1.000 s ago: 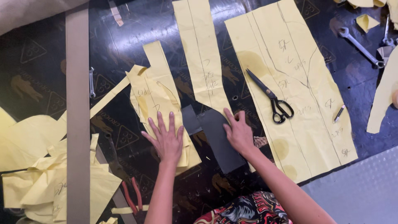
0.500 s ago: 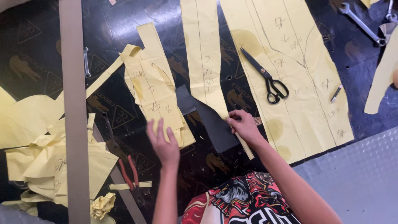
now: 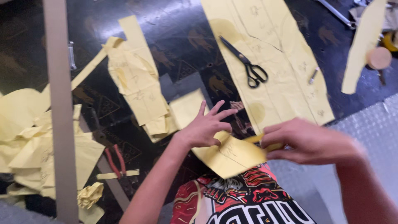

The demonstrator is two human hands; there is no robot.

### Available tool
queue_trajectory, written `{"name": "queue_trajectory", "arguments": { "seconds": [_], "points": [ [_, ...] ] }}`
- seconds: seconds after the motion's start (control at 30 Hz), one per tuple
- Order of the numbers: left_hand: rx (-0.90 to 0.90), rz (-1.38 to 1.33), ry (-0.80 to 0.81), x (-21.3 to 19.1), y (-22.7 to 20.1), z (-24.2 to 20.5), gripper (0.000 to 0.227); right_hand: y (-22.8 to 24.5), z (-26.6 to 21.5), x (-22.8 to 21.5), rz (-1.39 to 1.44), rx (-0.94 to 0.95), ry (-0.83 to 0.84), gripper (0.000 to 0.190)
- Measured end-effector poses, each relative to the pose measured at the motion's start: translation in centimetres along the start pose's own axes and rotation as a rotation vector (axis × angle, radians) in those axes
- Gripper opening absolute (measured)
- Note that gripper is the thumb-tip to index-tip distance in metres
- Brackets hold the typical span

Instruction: The person uses shears to cut along marked lines on large sheets of yellow paper laid on a black table. They repeatedly cut strips and shapes, then move the cut pieces aside to continue cutting the remaining paper. The process continues with multiple sheets and cutouts accumulating on the table.

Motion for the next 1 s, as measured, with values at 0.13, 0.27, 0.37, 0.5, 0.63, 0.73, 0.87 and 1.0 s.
{"name": "queue_trajectory", "arguments": {
  "seconds": [0.13, 0.27, 0.37, 0.5, 0.63, 0.73, 0.87, 1.0],
  "points": [
    [0.171, -0.513, -0.054, 0.6, -2.1, 1.1, 0.062, 1.0, -4.9, -5.4, -0.354, 0.216, -0.023, 0.023],
    [0.075, -1.056, 0.053, 2.4, -3.3, 1.1, 0.087, 3.1, -5.3, -10.0, -0.721, 0.227, -0.102, 0.021],
    [0.028, -1.283, -0.098, 4.0, -3.4, 0.3, 0.078, 4.4, -3.3, -12.2, -0.800, 0.287, -0.142, 0.023],
    [-0.136, -1.289, -0.263, 6.7, -1.9, -2.2, 0.067, 4.8, 2.2, -15.5, -0.900, 0.363, -0.230, 0.023],
    [-0.348, -1.368, -0.528, 7.6, 0.7, -6.4, 0.064, 4.6, 12.0, -17.0, -0.901, 0.125, -0.273, 0.018],
    [-0.511, -1.429, -0.807, 8.3, 2.5, -9.9, 0.066, 6.2, 19.4, -16.6, -1.039, -0.187, -0.302, 0.015],
    [-0.750, -1.438, -1.094, 8.7, 4.6, -12.6, 0.069, 10.4, 29.1, -13.2, -1.114, -0.537, -0.442, 0.010],
    [-1.045, -1.141, -1.136, 9.6, 8.2, -14.9, 0.072, 16.1, 33.1, -7.0, -1.046, -0.850, -0.661, 0.050]
  ]
}}
Point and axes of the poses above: each hand's wrist, its own z-axis towards the middle knuckle, its own x-axis out of the palm, y = z × x, the point moved 6 cm from there along z, towards the middle knuckle, and after that the axes turned 11 degrees about z, right-handed, at the moved point
